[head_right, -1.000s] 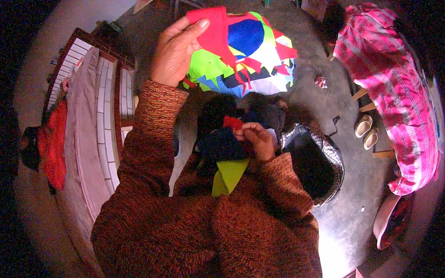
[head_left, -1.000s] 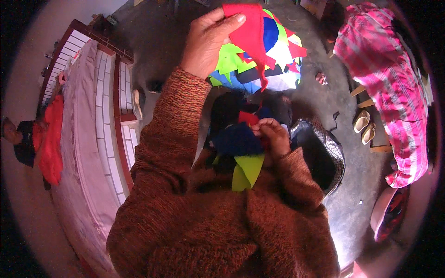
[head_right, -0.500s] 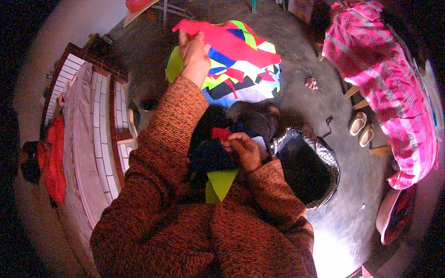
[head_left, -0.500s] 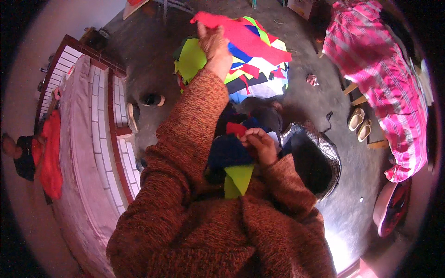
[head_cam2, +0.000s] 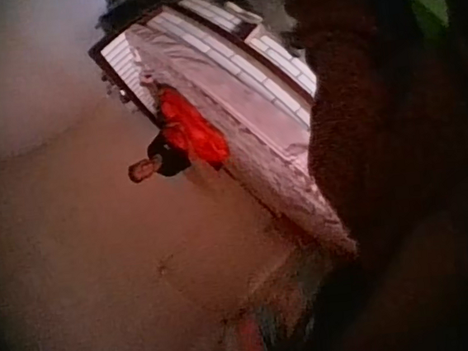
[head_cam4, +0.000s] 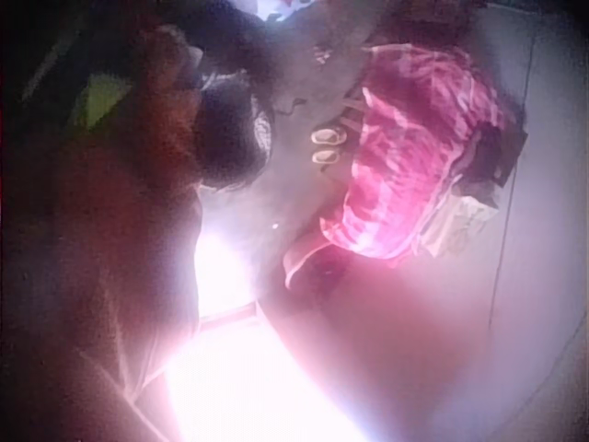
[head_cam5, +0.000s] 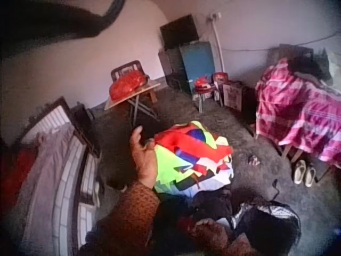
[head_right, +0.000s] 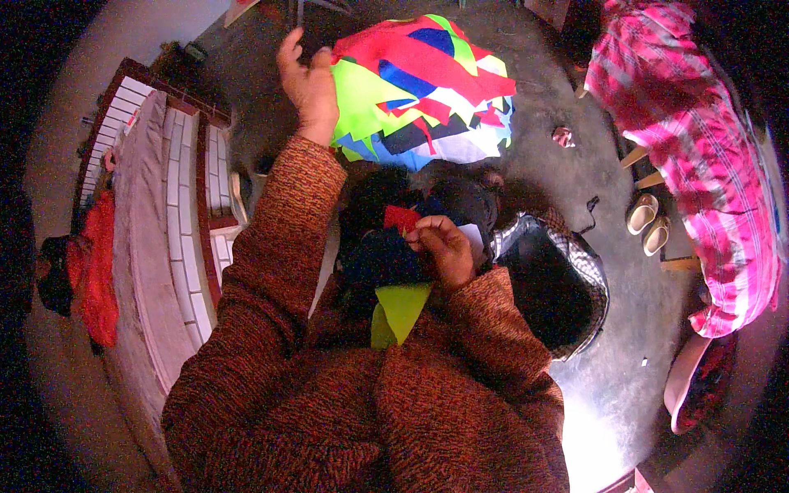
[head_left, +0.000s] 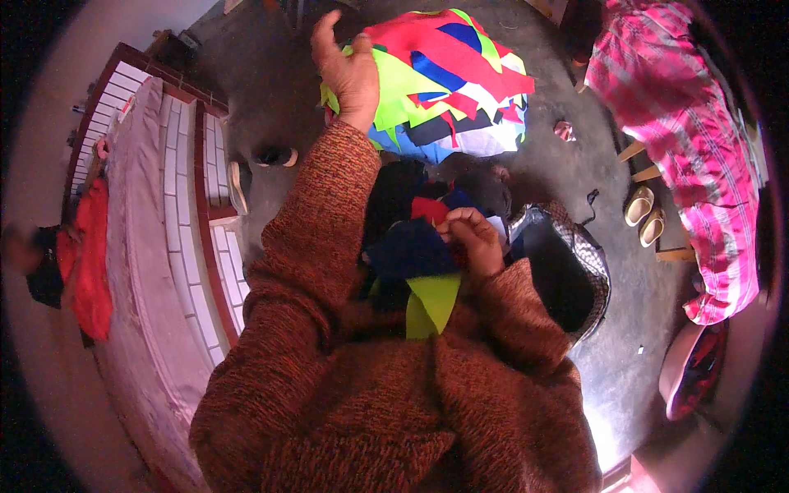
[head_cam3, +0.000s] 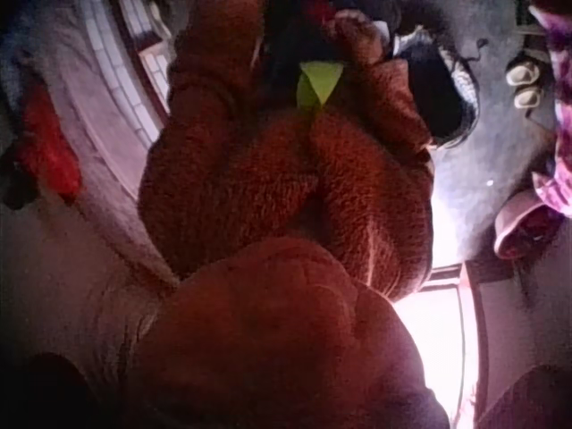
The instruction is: The person sits on the floor and folds various pieces of colorful fabric by hand. They pick up individual pieces from a pile, fold them, and place them onto a growing stack. The task involves handling multiple colors including green, red, blue, and white.
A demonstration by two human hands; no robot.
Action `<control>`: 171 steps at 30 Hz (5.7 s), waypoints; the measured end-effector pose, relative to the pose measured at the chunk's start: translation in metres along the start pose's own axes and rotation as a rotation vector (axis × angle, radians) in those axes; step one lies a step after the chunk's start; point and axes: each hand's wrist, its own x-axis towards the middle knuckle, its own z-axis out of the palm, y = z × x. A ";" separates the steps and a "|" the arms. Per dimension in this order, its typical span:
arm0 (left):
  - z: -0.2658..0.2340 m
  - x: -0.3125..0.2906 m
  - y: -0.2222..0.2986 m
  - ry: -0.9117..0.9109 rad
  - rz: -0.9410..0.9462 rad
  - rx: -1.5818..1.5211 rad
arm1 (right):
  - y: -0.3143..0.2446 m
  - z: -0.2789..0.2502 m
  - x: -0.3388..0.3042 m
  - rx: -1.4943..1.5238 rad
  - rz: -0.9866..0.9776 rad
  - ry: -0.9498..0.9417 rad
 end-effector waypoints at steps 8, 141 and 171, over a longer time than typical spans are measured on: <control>0.009 -0.013 -0.024 -0.707 0.378 0.695 | -0.010 0.000 -0.003 -0.039 0.025 0.035; -0.102 -0.202 0.000 -0.795 -0.892 -0.638 | -0.167 0.042 0.108 -0.884 -0.748 -0.263; -0.111 -0.186 0.001 -0.918 -0.304 0.295 | -0.047 -0.050 -0.012 -0.510 -0.148 0.062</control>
